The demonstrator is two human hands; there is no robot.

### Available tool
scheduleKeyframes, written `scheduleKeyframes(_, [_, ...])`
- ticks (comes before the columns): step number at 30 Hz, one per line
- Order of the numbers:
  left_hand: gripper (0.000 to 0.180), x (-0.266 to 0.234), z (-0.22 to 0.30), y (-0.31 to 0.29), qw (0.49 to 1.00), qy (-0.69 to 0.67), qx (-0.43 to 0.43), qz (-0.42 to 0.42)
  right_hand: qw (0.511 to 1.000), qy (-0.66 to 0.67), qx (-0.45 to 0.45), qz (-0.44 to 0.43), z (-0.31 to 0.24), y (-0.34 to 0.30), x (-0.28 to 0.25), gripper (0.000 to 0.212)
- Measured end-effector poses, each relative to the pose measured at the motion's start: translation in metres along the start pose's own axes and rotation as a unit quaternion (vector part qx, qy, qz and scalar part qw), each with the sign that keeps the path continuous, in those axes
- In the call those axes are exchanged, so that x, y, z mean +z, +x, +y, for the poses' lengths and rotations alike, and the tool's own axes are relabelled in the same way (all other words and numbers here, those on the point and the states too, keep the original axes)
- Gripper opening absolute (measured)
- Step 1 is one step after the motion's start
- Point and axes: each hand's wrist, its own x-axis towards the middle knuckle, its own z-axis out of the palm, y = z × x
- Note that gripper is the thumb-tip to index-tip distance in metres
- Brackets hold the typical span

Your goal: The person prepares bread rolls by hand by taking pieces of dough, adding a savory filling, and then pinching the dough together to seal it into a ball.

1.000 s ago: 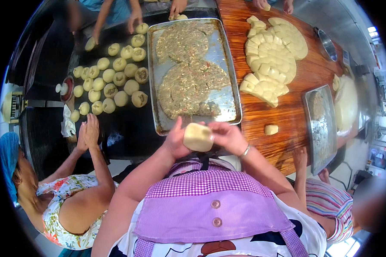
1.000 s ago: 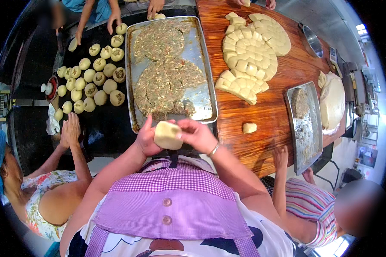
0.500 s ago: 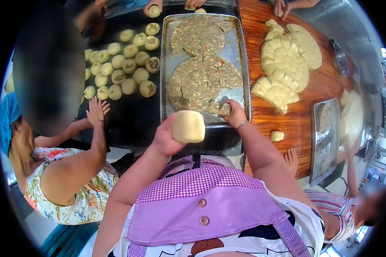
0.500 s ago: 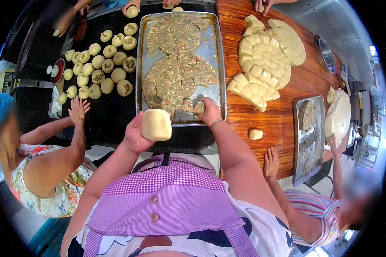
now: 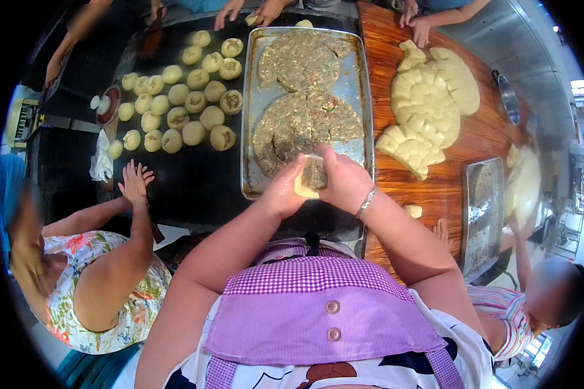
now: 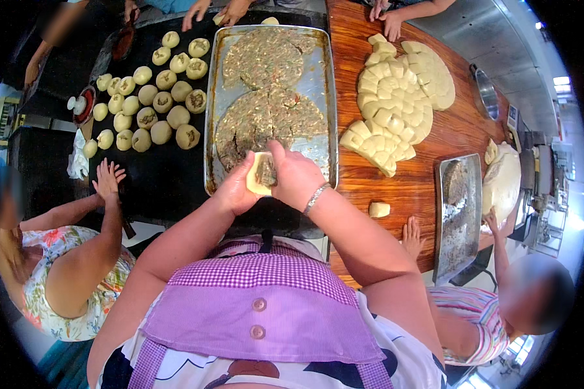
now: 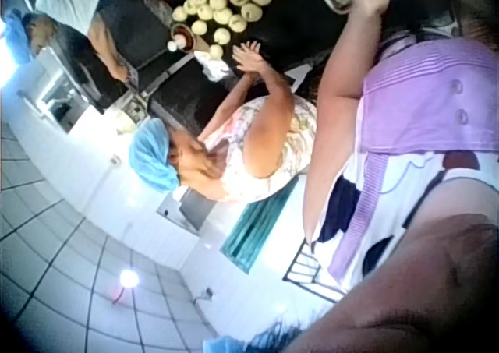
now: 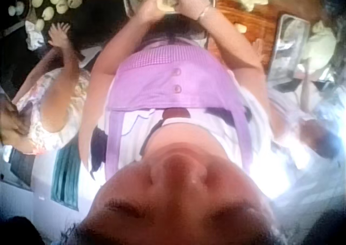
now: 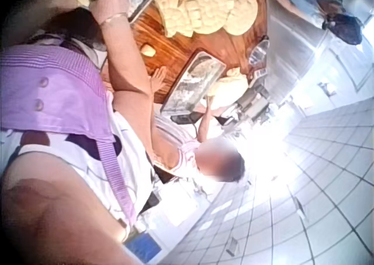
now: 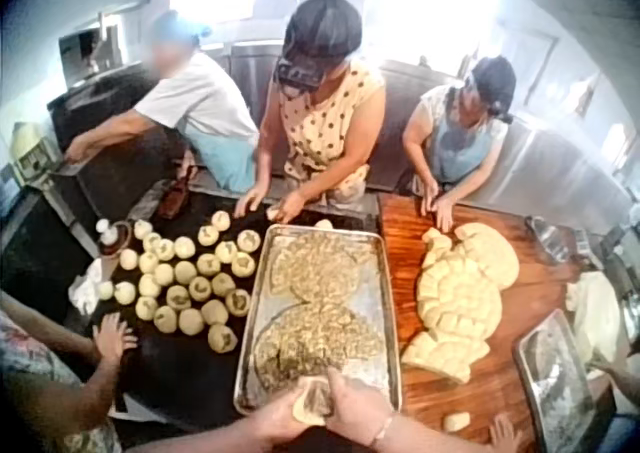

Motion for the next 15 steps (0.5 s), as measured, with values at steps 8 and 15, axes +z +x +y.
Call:
scheduleKeyframes(8, [0.036,0.018,0.012,-0.010,1.000,-0.019,0.011,-0.019,0.980,0.016,-0.114,0.162,-0.001,0.001,-0.018,0.078])
scheduleKeyframes(15, [0.034,0.036,-0.003,-0.016,0.998,-0.020,0.057,-0.021,0.541,0.818,0.194,0.018,0.009,-0.008,0.051,0.061])
